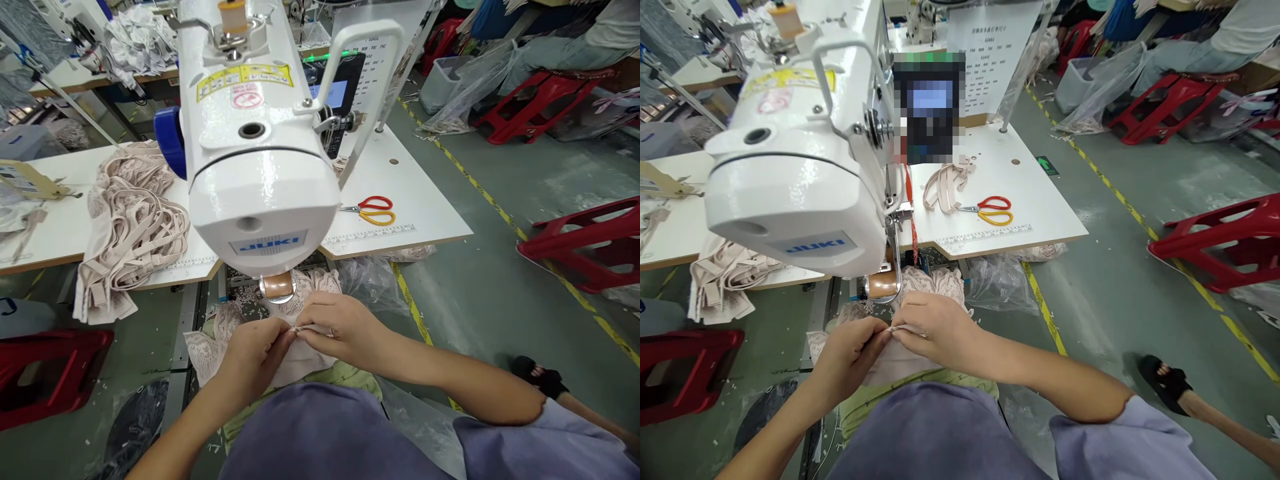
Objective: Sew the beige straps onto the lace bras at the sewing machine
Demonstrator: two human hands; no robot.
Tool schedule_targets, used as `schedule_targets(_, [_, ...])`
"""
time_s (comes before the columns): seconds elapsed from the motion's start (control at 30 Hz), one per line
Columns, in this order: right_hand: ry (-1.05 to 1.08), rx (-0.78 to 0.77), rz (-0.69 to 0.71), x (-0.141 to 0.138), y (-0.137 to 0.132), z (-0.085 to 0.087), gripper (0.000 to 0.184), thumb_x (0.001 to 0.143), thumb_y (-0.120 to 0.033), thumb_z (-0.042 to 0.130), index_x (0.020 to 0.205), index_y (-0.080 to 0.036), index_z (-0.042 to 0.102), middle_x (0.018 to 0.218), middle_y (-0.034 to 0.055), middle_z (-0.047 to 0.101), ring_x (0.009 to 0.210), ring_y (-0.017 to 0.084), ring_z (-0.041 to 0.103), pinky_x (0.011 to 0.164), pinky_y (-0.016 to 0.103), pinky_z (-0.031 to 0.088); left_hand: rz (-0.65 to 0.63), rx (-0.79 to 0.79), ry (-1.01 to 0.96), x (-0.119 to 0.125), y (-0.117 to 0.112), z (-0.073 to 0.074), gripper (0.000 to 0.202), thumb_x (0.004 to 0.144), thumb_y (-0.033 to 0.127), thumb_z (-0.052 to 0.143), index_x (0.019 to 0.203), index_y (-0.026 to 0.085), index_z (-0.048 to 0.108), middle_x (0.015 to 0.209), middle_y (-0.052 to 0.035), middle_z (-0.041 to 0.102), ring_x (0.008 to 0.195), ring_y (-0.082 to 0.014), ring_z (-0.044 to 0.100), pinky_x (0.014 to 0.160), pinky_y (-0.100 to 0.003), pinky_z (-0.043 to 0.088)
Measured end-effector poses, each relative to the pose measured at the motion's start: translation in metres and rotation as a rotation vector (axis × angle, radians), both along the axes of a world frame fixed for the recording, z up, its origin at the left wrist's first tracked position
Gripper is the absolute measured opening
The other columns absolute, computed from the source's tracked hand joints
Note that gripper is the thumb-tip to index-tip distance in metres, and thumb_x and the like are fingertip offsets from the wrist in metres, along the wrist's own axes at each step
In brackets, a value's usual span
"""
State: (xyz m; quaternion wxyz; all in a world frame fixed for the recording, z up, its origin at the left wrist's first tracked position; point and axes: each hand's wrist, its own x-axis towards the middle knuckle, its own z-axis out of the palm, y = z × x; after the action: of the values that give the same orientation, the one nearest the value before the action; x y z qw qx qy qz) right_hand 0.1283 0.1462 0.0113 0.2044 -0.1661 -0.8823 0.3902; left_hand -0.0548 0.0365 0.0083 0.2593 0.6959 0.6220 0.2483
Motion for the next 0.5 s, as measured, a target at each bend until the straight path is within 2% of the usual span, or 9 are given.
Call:
schedule_targets(0.1, [-0.009, -0.069, 0.005, -0.014, 0.017, 0.006, 0.007, 0.087, -0.019, 0.062, 0.085, -0.018, 0.069, 0.078, 0.0008, 0.063, 0.075, 0.014, 0.058, 0.066, 0.024, 0.039, 0.145, 0.036, -0.071, -0.002, 0.006, -0.004, 0.026, 0.098, 0.032, 0.048, 0.079, 0.020, 0.060, 0.062, 0.0036, 0.062, 0.052, -0.0100, 0.056, 0.049, -0.019, 0.035])
schedule_targets(0.17, [-0.064, -0.045, -0.028, -0.026, 0.030, 0.008, 0.009, 0.084, -0.016, 0.062, 0.077, -0.018, 0.067, 0.074, -0.0004, 0.062, 0.070, 0.013, 0.055, 0.063, 0.024, 0.035, 0.241, 0.147, 0.059, -0.008, 0.010, -0.010, 0.020, 0.097, 0.032, 0.051, 0.087, 0.020, 0.063, 0.063, 0.0034, 0.063, 0.053, -0.0105, 0.057, 0.048, -0.020, 0.034])
schedule_targets(0.2, [-0.098, -0.015, -0.049, -0.032, 0.035, 0.010, 0.012, 0.083, -0.014, 0.061, 0.073, -0.018, 0.065, 0.071, -0.0007, 0.061, 0.067, 0.012, 0.052, 0.061, 0.024, 0.033, 0.244, 0.233, 0.168, -0.012, 0.012, -0.014, 0.018, 0.097, 0.030, 0.051, 0.093, 0.020, 0.065, 0.062, 0.0034, 0.063, 0.052, -0.0110, 0.056, 0.049, -0.021, 0.033])
schedule_targets(0.27, [-0.165, 0.037, -0.072, -0.042, 0.043, 0.013, 0.018, 0.082, -0.013, 0.057, 0.065, -0.017, 0.061, 0.067, -0.0007, 0.058, 0.061, 0.011, 0.046, 0.058, 0.026, 0.027, 0.158, 0.427, 0.395, -0.023, 0.014, -0.023, 0.017, 0.097, 0.023, 0.051, 0.106, 0.021, 0.065, 0.063, 0.0025, 0.063, 0.054, -0.0122, 0.056, 0.051, -0.024, 0.033])
schedule_targets(0.33, [-0.208, 0.064, -0.064, -0.048, 0.046, 0.017, 0.022, 0.082, -0.013, 0.055, 0.060, -0.017, 0.057, 0.064, -0.0004, 0.056, 0.057, 0.011, 0.042, 0.056, 0.028, 0.024, 0.038, 0.582, 0.544, -0.034, 0.016, -0.030, 0.028, 0.095, 0.014, 0.049, 0.118, 0.022, 0.062, 0.070, 0.0004, 0.066, 0.059, -0.0131, 0.057, 0.055, -0.026, 0.035])
schedule_targets(0.4, [-0.230, 0.081, -0.061, -0.050, 0.046, 0.021, 0.023, 0.081, -0.012, 0.055, 0.058, -0.017, 0.055, 0.062, -0.0003, 0.054, 0.056, 0.011, 0.039, 0.056, 0.029, 0.023, -0.039, 0.641, 0.618, -0.043, 0.017, -0.034, 0.037, 0.094, 0.009, 0.048, 0.128, 0.021, 0.056, 0.077, -0.0015, 0.068, 0.063, -0.0136, 0.058, 0.058, -0.027, 0.038])
schedule_targets(0.5, [-0.256, 0.101, -0.076, -0.050, 0.046, 0.022, 0.022, 0.079, -0.010, 0.056, 0.058, -0.017, 0.058, 0.063, 0.0006, 0.056, 0.057, 0.012, 0.042, 0.056, 0.029, 0.025, -0.094, 0.652, 0.690, -0.047, 0.019, -0.036, 0.039, 0.093, 0.008, 0.048, 0.130, 0.017, 0.053, 0.071, -0.0004, 0.064, 0.059, -0.0147, 0.055, 0.057, -0.029, 0.037])
